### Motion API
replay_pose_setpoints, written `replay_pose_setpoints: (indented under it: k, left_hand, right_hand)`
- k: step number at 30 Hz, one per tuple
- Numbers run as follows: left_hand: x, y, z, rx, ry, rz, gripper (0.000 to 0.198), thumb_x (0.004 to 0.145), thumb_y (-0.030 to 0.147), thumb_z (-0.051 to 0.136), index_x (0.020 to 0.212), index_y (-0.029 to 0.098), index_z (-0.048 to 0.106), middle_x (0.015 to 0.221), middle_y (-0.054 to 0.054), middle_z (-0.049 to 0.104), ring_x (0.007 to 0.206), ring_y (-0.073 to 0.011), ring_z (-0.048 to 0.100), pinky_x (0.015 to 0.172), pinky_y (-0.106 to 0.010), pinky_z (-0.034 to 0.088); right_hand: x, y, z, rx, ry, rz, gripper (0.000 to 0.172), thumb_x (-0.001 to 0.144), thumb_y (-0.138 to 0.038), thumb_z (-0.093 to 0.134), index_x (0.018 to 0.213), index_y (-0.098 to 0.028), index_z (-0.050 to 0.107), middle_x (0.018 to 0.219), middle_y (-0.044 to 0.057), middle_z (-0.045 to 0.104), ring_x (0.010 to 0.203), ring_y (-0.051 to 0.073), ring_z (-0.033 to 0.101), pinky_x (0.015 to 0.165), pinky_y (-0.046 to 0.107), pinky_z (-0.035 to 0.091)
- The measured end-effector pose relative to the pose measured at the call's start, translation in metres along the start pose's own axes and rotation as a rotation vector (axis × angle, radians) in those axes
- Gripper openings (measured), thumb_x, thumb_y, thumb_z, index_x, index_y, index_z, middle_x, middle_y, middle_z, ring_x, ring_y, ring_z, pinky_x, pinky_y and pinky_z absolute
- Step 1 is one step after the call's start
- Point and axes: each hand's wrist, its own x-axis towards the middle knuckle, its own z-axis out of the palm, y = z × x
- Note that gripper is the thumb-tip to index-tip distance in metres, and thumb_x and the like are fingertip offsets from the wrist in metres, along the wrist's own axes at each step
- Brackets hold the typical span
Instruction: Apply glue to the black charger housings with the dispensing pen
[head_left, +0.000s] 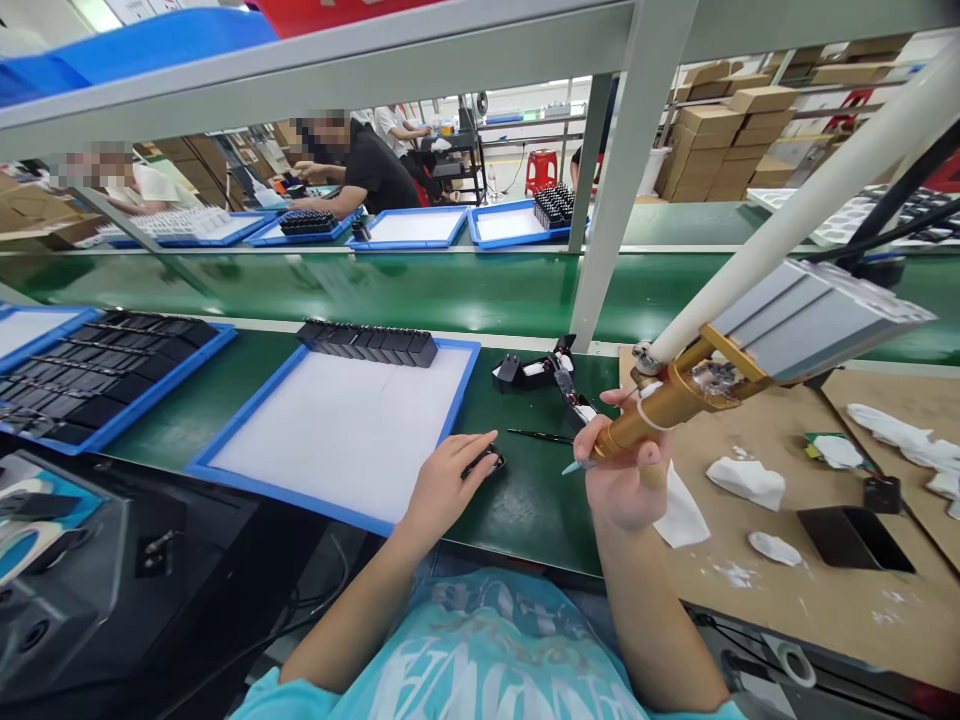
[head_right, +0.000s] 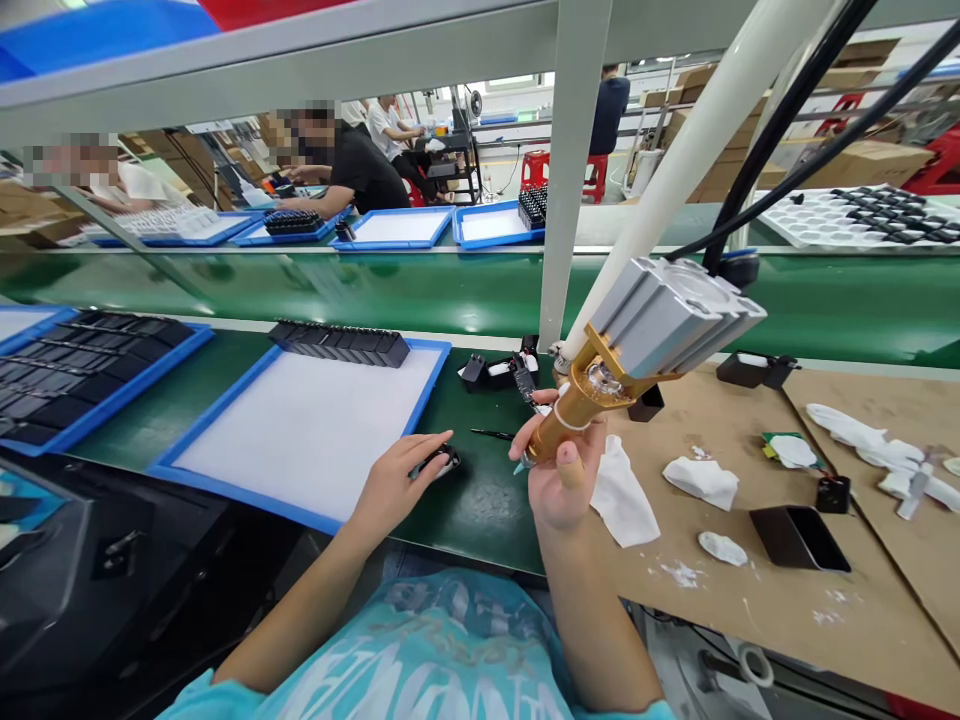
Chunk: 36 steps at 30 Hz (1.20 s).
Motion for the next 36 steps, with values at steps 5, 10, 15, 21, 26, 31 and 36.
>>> replay_pose_setpoints:
  k: [5,10,15,21,26,31,36]
  left_hand:
    - [-0.002,0.000,0.013,-0.023,0.085,0.027,0.025,0.094,0.034,0.057,0.115,0.026,0.067,0.101,-0.005,0.067,0.089,-0.0172,0.065,0.076,-0.029,0.057]
    - [-0.003,0.005,0.027,-0.124,0.086,-0.082,0.016,0.093,0.029,0.058,0.105,0.022,0.064,0.110,-0.005,0.068,0.103,-0.0194,0.064,0.092,-0.035,0.053]
    - [-0.004,0.013,0.037,-0.258,0.179,-0.210,0.012,0.093,0.028,0.056,0.101,0.021,0.061,0.107,-0.005,0.069,0.102,-0.0190,0.064,0.092,-0.036,0.051]
    - [-0.002,0.020,0.045,-0.183,0.198,-0.173,0.018,0.096,0.029,0.051,0.105,0.022,0.064,0.106,-0.005,0.070,0.101,-0.0204,0.063,0.090,-0.037,0.051]
    - [-0.004,0.026,0.046,0.283,0.078,-0.128,0.029,0.100,0.031,0.042,0.118,0.023,0.063,0.114,-0.008,0.068,0.098,-0.0245,0.063,0.079,-0.038,0.048]
    - [-0.004,0.029,0.039,0.528,-0.152,-0.130,0.043,0.097,0.034,0.049,0.139,0.023,0.048,0.099,-0.008,0.067,0.086,-0.0247,0.063,0.069,-0.034,0.047]
    - [0.003,0.028,0.034,0.579,-0.245,-0.091,0.039,0.097,0.028,0.046,0.135,0.019,0.050,0.095,-0.008,0.064,0.086,-0.0232,0.062,0.064,-0.030,0.048]
  right_hand:
    - [0.000,0.000,-0.001,-0.003,0.003,-0.001,0.029,0.084,-0.039,0.053,0.113,-0.033,0.054,0.107,0.001,0.060,0.048,0.011,0.058,0.040,0.028,0.038]
    - [-0.001,-0.001,0.001,-0.009,0.004,-0.004,0.028,0.085,-0.040,0.053,0.112,-0.033,0.053,0.107,0.002,0.060,0.048,0.011,0.058,0.040,0.028,0.038]
    - [-0.002,-0.002,0.002,-0.029,0.007,0.005,0.027,0.085,-0.041,0.053,0.111,-0.033,0.054,0.106,0.001,0.060,0.047,0.011,0.057,0.040,0.029,0.039]
    - [-0.003,-0.004,0.003,-0.035,0.019,0.025,0.026,0.084,-0.042,0.053,0.108,-0.032,0.054,0.107,0.001,0.059,0.047,0.011,0.056,0.041,0.029,0.038]
    - [-0.003,-0.004,0.003,-0.037,0.021,0.040,0.026,0.084,-0.045,0.055,0.106,-0.031,0.053,0.108,0.002,0.059,0.047,0.011,0.056,0.042,0.030,0.039]
    - [-0.004,-0.005,0.001,-0.013,0.013,0.042,0.027,0.083,-0.044,0.056,0.107,-0.031,0.054,0.108,0.001,0.059,0.047,0.011,0.057,0.043,0.031,0.039]
    - [-0.004,-0.005,0.001,-0.040,0.027,0.048,0.029,0.082,-0.047,0.056,0.107,-0.032,0.054,0.107,0.002,0.060,0.046,0.010,0.055,0.043,0.030,0.040]
